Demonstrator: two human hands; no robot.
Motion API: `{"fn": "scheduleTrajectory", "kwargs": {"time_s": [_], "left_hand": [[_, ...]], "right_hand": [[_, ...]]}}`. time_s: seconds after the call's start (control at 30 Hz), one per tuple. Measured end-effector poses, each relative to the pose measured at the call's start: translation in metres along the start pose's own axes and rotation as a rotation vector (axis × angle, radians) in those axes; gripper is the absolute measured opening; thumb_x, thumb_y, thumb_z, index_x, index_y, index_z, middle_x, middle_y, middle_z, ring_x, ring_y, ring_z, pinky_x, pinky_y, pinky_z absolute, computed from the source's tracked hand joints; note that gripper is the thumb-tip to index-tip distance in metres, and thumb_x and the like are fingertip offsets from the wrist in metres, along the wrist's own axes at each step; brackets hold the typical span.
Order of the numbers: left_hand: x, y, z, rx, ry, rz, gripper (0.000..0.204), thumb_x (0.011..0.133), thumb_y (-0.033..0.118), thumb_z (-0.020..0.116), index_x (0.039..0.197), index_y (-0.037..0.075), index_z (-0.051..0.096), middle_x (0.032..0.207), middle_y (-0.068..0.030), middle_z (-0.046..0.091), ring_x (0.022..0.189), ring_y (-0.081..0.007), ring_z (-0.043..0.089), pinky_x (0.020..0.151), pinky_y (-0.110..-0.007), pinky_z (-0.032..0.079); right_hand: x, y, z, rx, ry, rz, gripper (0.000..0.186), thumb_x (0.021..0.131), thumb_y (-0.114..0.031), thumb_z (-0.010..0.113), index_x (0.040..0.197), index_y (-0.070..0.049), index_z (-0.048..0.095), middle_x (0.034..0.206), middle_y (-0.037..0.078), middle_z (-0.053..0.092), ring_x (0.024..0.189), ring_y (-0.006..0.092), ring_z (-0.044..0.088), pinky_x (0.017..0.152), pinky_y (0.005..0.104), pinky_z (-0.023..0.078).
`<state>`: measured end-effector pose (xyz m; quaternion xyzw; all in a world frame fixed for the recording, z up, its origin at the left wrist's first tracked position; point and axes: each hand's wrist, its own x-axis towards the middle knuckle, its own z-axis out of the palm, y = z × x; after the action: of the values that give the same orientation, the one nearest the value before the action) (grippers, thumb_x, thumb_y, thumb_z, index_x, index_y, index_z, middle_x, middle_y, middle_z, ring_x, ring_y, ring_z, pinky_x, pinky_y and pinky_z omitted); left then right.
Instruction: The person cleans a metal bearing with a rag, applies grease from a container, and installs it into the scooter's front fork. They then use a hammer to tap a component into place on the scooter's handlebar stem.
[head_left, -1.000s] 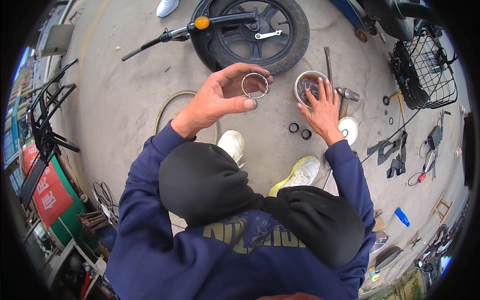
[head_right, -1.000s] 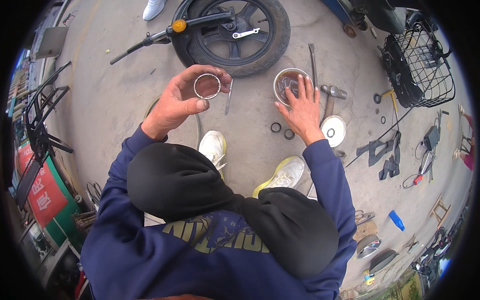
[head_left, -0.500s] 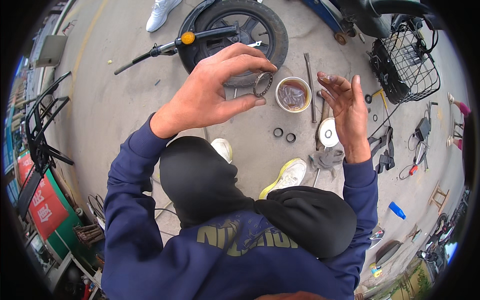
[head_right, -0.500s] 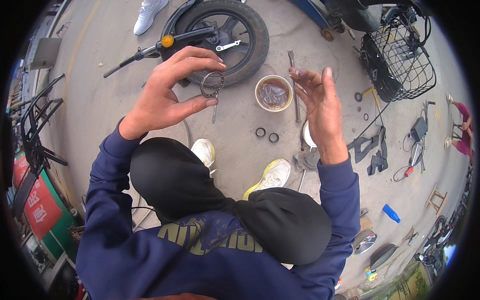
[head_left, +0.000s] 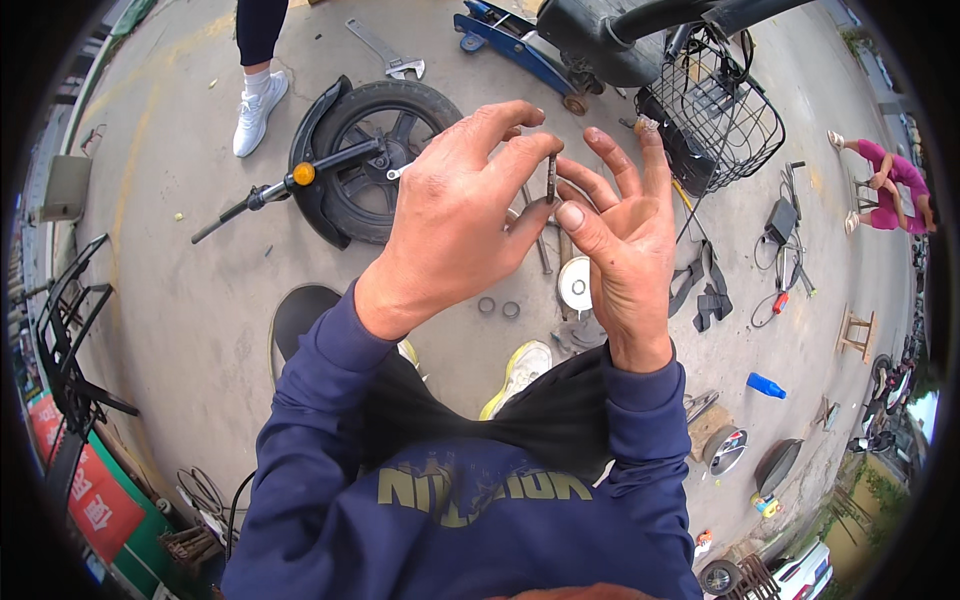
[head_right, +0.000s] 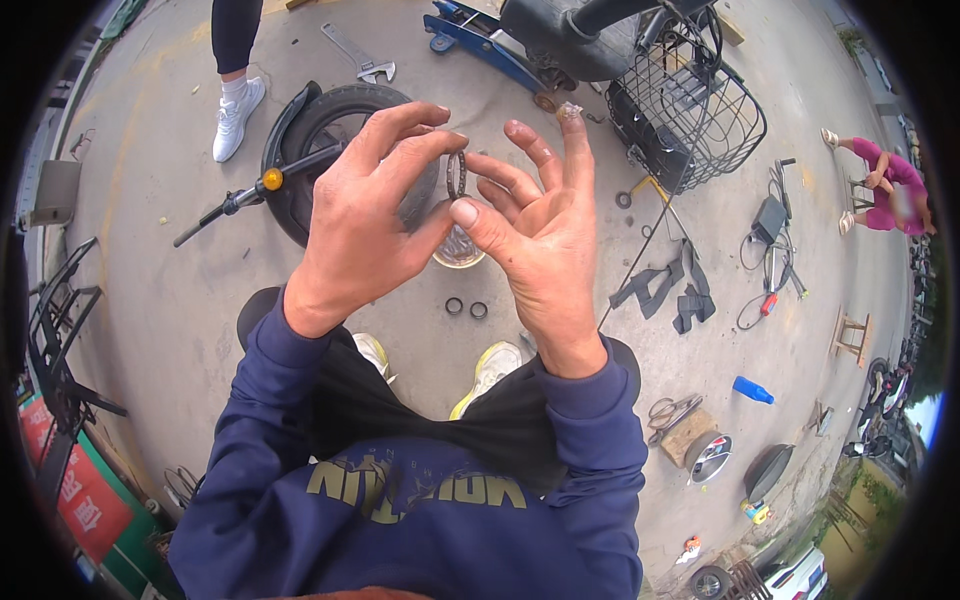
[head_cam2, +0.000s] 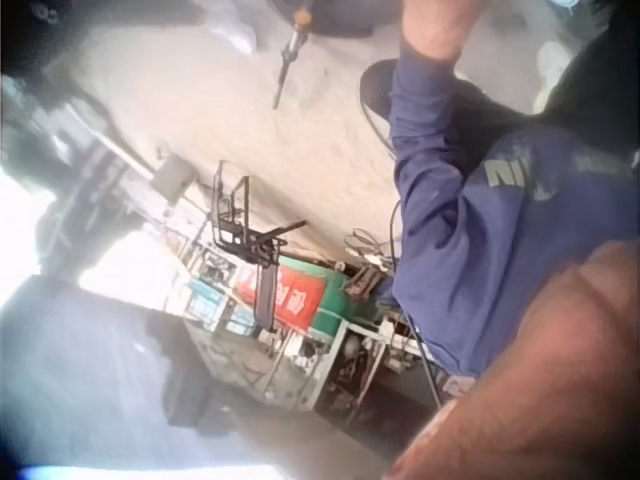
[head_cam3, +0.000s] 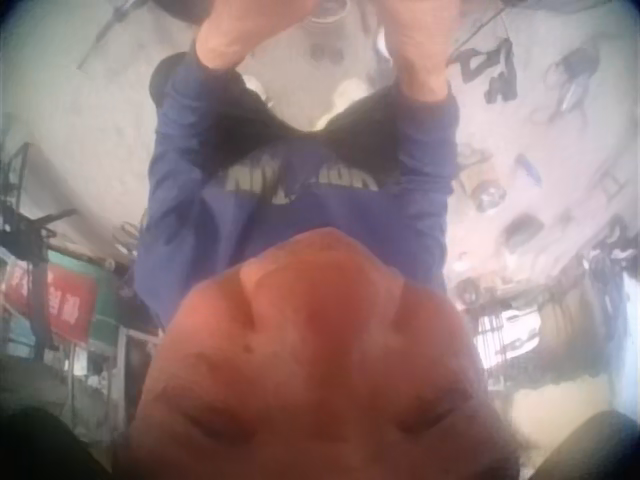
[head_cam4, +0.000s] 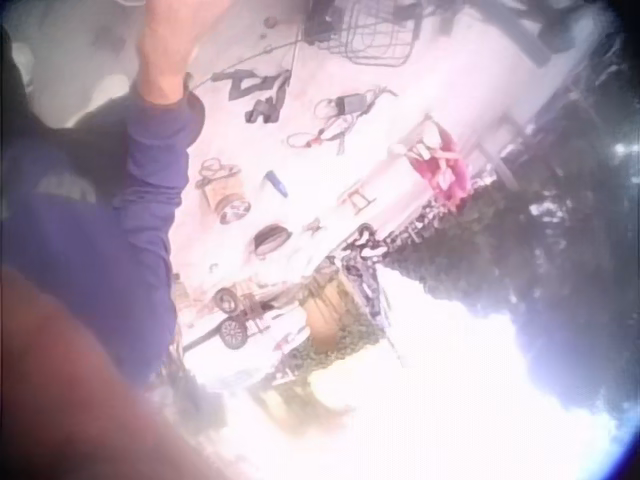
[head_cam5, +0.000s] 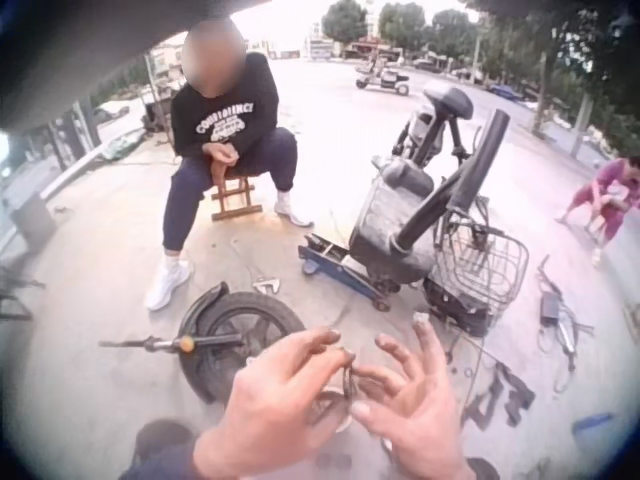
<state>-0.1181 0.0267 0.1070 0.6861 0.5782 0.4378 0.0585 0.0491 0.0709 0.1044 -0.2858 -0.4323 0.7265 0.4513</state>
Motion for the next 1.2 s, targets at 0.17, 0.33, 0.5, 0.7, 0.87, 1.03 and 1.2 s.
{"fn": "scheduleTrajectory", "kwargs": {"time_s": [0.17, 0.33, 0.5, 0.7, 0.87, 1.03, 1.2], "left_hand": [[-0.012, 0.002, 0.006, 0.081, -0.023, 0.037, 0.045, 0.069, 0.003, 0.079, 0.113, 0.004, 0.069, 0.123, -0.0126, 0.065, 0.106, -0.0307, 0.068, 0.086, -0.037, 0.057], [-0.016, 0.012, -0.004, -0.118, -0.008, -0.052, 0.046, 0.066, 0.001, 0.082, 0.111, 0.004, 0.070, 0.121, -0.0113, 0.066, 0.104, -0.0284, 0.068, 0.086, -0.036, 0.057], [-0.022, 0.011, -0.011, -0.231, 0.053, -0.052, 0.049, 0.065, 0.004, 0.083, 0.112, 0.006, 0.071, 0.119, -0.0094, 0.066, 0.102, -0.0277, 0.068, 0.086, -0.036, 0.056], [-0.028, 0.011, -0.017, -0.244, 0.165, 0.008, 0.050, 0.063, 0.010, 0.088, 0.109, 0.006, 0.069, 0.115, -0.0082, 0.067, 0.097, -0.0297, 0.068, 0.080, -0.038, 0.056], [-0.032, 0.013, -0.023, -0.258, 0.097, 0.016, 0.057, 0.065, 0.003, 0.085, 0.120, 0.006, 0.070, 0.119, -0.0116, 0.067, 0.106, -0.0275, 0.068, 0.089, -0.037, 0.056], [-0.032, 0.011, -0.024, -0.188, 0.085, 0.079, 0.055, 0.066, 0.000, 0.083, 0.120, 0.006, 0.070, 0.114, -0.0111, 0.069, 0.102, -0.0280, 0.068, 0.086, -0.036, 0.056], [-0.032, 0.007, -0.025, -0.155, 0.024, 0.069, 0.053, 0.067, 0.001, 0.083, 0.119, 0.005, 0.070, 0.112, -0.0112, 0.068, 0.101, -0.0289, 0.067, 0.088, -0.037, 0.055]], "right_hand": [[-0.005, 0.010, -0.006, -0.004, 0.012, 0.002, 0.105, 0.082, 0.004, 0.081, 0.161, -0.007, 0.012, 0.143, 0.020, 0.040, 0.122, 0.0290, 0.058, 0.096, 0.0380, 0.058], [-0.013, 0.006, -0.006, 0.256, -0.060, 0.091, 0.089, 0.088, -0.001, 0.077, 0.156, -0.005, 0.021, 0.143, 0.022, 0.043, 0.125, 0.0327, 0.057, 0.099, 0.0431, 0.057], [-0.022, 0.011, 0.000, 0.459, -0.120, 0.176, 0.074, 0.095, -0.014, 0.072, 0.153, -0.004, 0.027, 0.145, 0.024, 0.044, 0.129, 0.0355, 0.054, 0.101, 0.0527, 0.053], [-0.027, 0.016, 0.009, 0.501, -0.083, 0.171, 0.074, 0.094, -0.013, 0.072, 0.152, -0.004, 0.027, 0.146, 0.024, 0.043, 0.132, 0.0361, 0.052, 0.107, 0.0518, 0.051], [-0.029, 0.015, 0.013, 0.466, -0.100, 0.151, 0.074, 0.093, -0.010, 0.073, 0.151, -0.004, 0.028, 0.145, 0.024, 0.044, 0.130, 0.0359, 0.054, 0.108, 0.0505, 0.050], [-0.027, 0.019, 0.014, 0.471, -0.113, 0.142, 0.074, 0.091, -0.006, 0.073, 0.150, -0.007, 0.028, 0.145, 0.023, 0.044, 0.125, 0.0353, 0.058, 0.106, 0.0466, 0.052], [-0.026, 0.021, 0.014, 0.395, -0.082, 0.133, 0.081, 0.088, -0.003, 0.075, 0.152, -0.009, 0.025, 0.145, 0.022, 0.043, 0.125, 0.0346, 0.058, 0.104, 0.0438, 0.052]]}}
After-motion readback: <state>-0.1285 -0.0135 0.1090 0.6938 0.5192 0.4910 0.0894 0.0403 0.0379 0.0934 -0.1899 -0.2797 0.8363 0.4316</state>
